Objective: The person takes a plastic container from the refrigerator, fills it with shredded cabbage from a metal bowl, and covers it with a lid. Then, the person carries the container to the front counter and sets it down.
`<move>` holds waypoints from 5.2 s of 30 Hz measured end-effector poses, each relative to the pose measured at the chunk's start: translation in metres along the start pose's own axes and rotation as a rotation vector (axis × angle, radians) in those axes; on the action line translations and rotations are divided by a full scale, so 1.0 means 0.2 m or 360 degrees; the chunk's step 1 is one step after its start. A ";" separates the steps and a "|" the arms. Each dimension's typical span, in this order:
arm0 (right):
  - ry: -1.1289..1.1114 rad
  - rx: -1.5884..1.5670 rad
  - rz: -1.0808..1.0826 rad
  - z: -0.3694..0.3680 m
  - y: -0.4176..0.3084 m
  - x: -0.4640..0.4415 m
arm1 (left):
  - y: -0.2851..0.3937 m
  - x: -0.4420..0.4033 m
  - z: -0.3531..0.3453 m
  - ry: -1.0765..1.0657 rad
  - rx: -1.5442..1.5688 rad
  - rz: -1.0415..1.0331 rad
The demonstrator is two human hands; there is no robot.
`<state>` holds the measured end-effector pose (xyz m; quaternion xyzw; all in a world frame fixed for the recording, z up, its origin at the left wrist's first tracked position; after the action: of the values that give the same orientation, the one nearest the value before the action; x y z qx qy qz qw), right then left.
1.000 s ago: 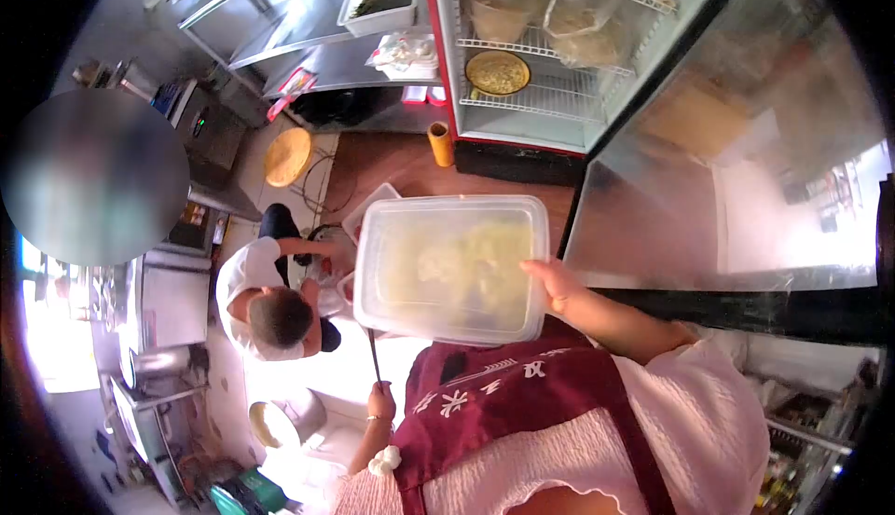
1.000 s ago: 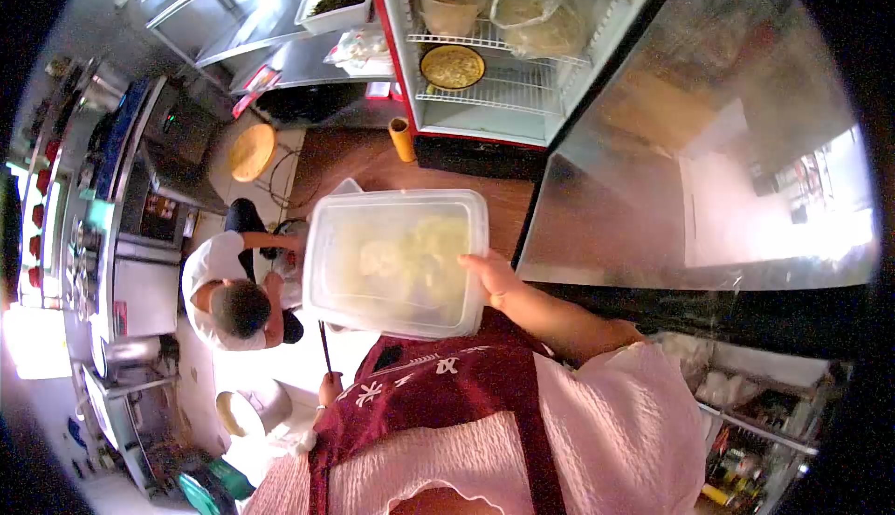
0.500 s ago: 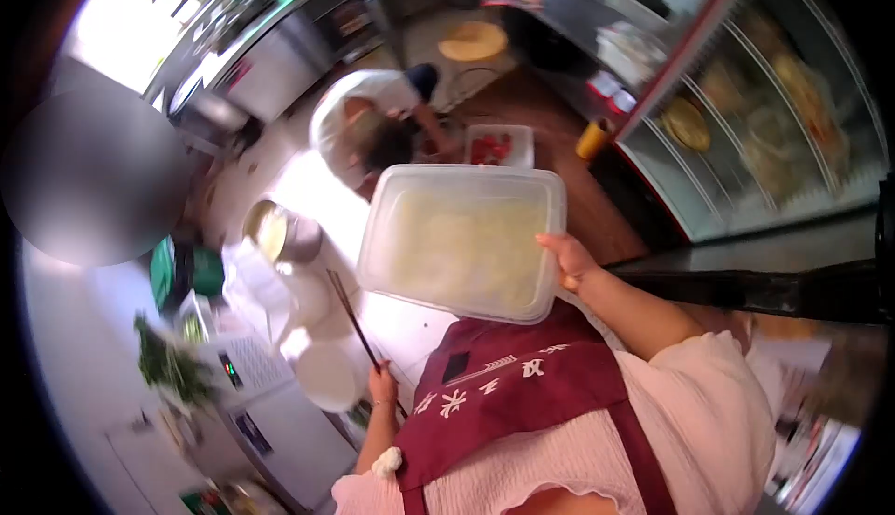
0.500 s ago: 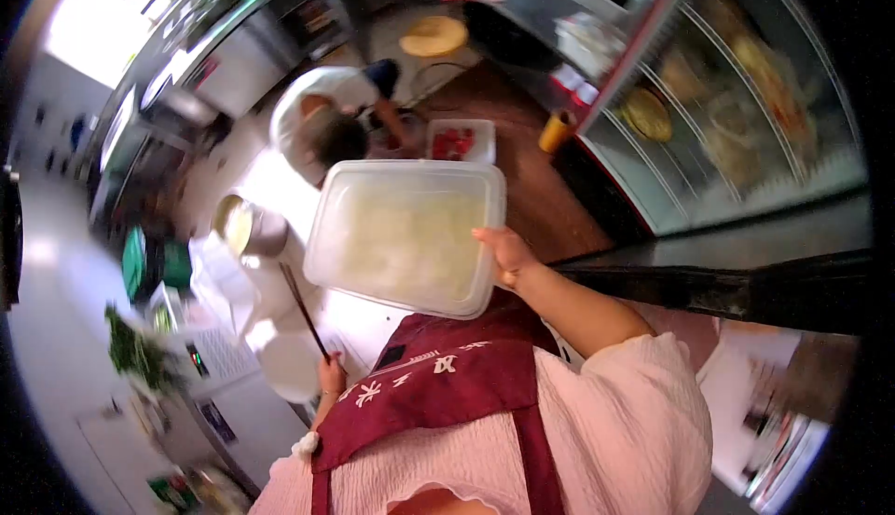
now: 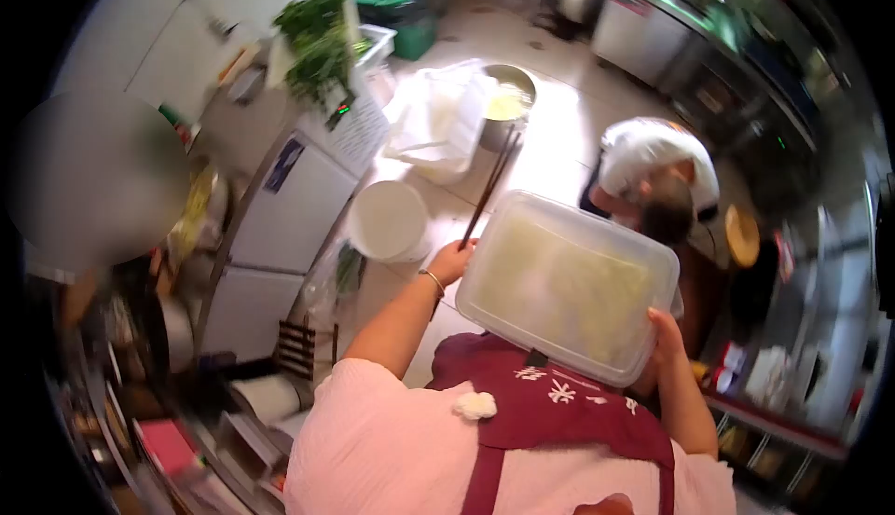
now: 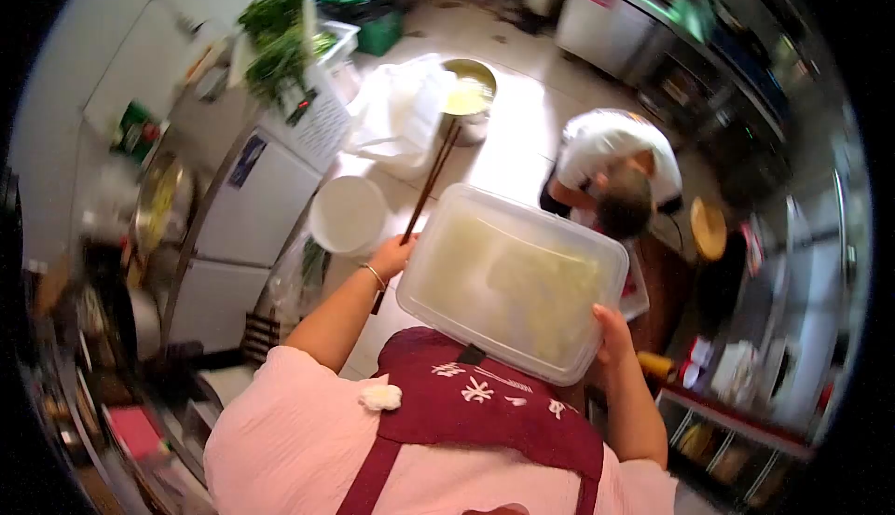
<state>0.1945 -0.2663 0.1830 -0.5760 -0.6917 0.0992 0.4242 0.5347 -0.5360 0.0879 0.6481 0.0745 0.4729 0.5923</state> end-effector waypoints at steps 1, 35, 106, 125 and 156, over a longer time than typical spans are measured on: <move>-0.0035 0.0024 -0.0029 -0.06 -0.01 -0.08 | 0.01 0.05 0.05 0.0033 -0.0001 0.0034; -0.1233 0.1141 -0.0997 -2.10 0.87 -1.28 | -0.91 2.13 0.52 0.2406 0.0813 0.0396; -0.1643 0.2939 -0.0163 -5.11 2.48 -2.85 | -1.44 2.45 3.16 0.2903 0.0924 0.0369; -0.0913 0.2832 0.0183 -4.91 2.79 -2.77 | -1.91 2.69 3.97 0.2447 0.0319 0.0705; -0.1628 0.0825 -0.0799 -5.63 3.63 -1.88 | -2.11 3.64 2.90 0.3442 0.1089 -0.0111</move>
<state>1.4926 -0.7645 0.2501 -0.1539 -0.8749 0.4243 0.1758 1.5309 -0.3420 0.2028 0.0251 0.6904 0.7226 0.0219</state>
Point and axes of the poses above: each hand's wrist, its own x-axis away from the middle knuckle, its own z-axis out of the back of the hand, y = z × x, the point moved 2 cm from there along -x, towards the middle knuckle, and after that the axes turned 8 degrees about -y, right-handed, at the moved point
